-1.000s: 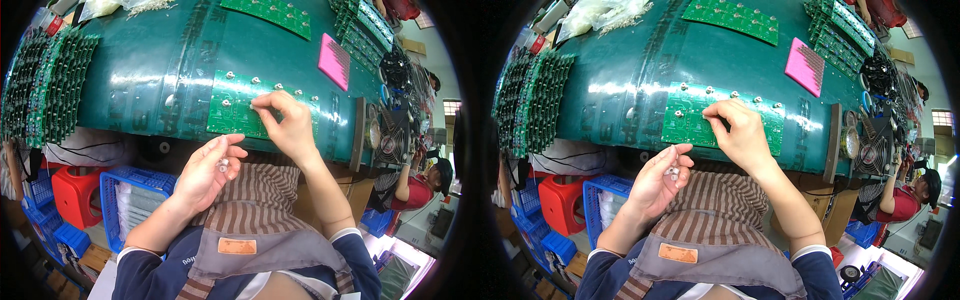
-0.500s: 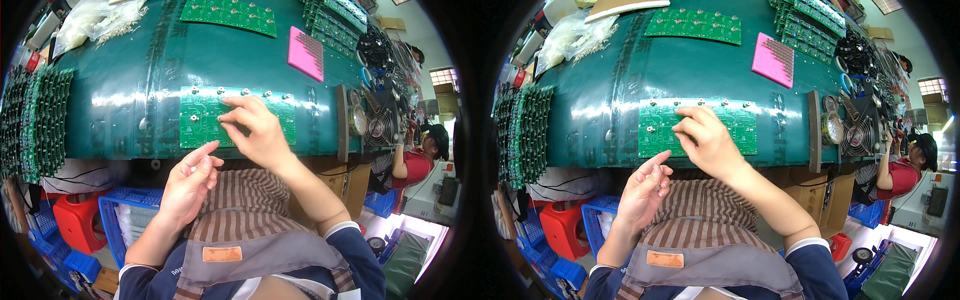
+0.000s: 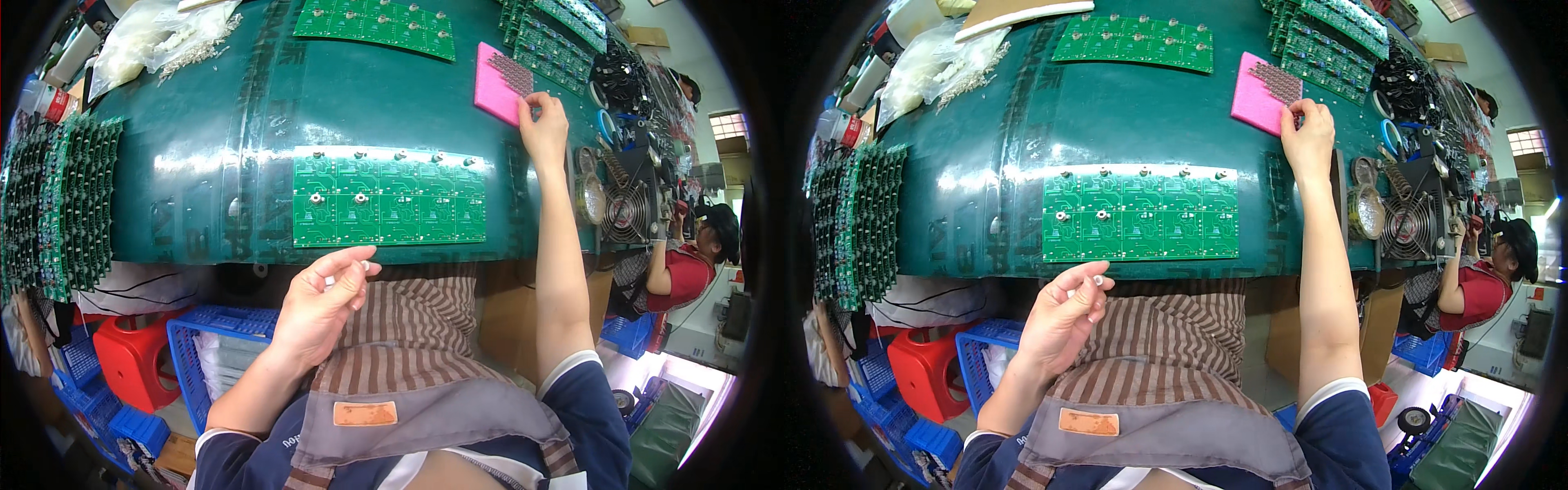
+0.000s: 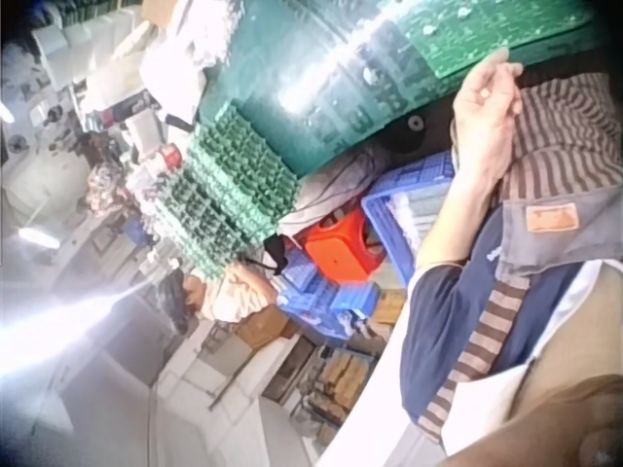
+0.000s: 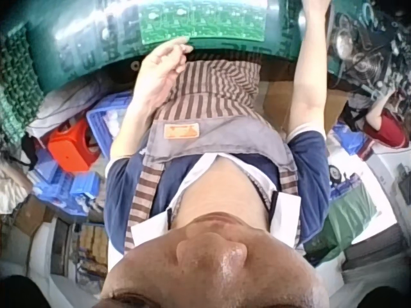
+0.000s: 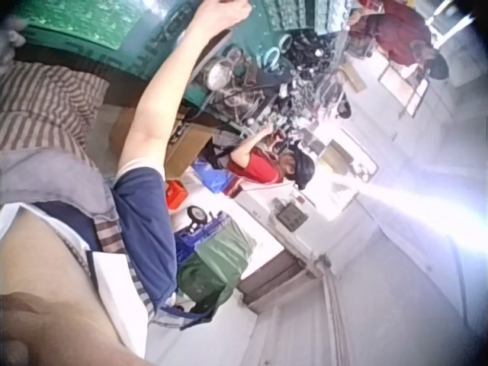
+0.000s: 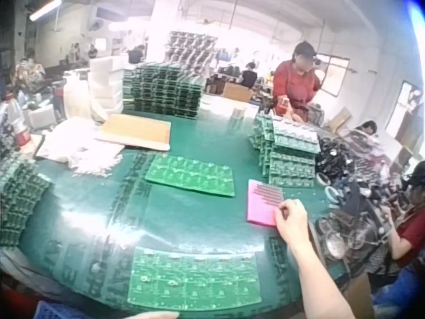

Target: The person clears the workstation by moving circuit boards and cardboard aside, then positions a circuit board panel and installs small electronic components onto it by hand.

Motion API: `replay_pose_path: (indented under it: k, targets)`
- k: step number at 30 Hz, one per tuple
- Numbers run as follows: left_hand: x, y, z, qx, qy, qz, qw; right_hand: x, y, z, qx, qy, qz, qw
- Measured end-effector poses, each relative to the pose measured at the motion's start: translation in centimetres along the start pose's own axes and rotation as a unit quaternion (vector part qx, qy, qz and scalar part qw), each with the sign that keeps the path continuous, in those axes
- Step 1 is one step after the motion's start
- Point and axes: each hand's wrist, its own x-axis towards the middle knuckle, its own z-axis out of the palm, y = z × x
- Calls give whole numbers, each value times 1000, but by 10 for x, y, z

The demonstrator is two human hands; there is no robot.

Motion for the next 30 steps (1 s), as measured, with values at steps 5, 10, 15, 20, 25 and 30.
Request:
replay_pose_path:
  k: [5,10,15,20,25,30]
  targets:
    - [4,0,4,-17,3,0,1000,-3,-12,-2,-8,62,-13,998]
    - [7,1,7,-27,9,13,1000,-35,-95,-39,307,-54,105,944]
    - [9,2,15,-49,-1,25,998,-109,-184,-83,618,-276,178,714]
    - [6,0,17,-56,-4,29,998,-128,-187,-75,654,-279,178,680]
    - [4,-3,16,-47,1,40,998,-133,-188,-75,653,-283,188,677]
    - [2,-2,14,-47,6,35,998,-137,-192,-76,661,-266,162,682]
